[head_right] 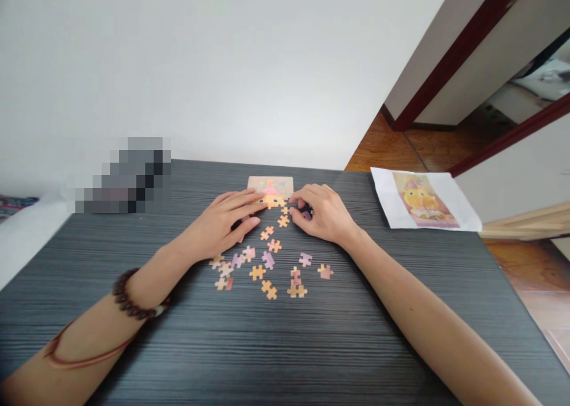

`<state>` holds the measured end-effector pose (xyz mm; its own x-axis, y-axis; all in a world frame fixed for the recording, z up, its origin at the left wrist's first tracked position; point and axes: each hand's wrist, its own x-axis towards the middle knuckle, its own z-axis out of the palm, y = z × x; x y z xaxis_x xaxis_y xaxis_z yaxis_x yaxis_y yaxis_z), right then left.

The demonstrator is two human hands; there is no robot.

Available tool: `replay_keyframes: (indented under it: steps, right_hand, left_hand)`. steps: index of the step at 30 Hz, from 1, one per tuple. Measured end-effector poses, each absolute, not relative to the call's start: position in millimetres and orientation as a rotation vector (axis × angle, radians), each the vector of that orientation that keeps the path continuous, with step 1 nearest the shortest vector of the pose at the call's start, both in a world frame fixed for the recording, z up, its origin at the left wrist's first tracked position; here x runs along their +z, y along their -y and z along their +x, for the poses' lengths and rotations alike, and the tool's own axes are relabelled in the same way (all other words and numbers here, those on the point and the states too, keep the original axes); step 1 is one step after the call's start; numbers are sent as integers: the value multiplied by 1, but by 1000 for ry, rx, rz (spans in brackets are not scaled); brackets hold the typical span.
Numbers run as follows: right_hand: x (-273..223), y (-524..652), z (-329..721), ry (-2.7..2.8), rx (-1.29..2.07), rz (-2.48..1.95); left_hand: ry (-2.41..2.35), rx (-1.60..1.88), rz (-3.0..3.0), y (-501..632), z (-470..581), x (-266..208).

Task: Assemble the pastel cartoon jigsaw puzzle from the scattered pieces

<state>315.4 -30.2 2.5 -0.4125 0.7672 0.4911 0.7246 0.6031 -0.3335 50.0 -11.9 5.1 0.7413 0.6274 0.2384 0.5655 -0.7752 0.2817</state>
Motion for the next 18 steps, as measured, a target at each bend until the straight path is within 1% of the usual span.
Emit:
replay_keyframes:
  steps: [3, 6, 15, 18]
  right_hand:
    - [2, 32, 315, 2077, 88, -1210]
    - [1, 35, 314, 1965, 161, -1261]
    - [4, 34, 316, 2045, 363, -1302]
    - [7, 33, 317, 2054, 451, -1292]
  left_hand:
    - [-885, 569, 2765, 12, 49, 5]
    - [-849, 668, 2752, 13, 49, 6]
    - [-915, 926, 2525, 4, 43, 4]
    - [-888, 945, 2526, -3, 34, 5]
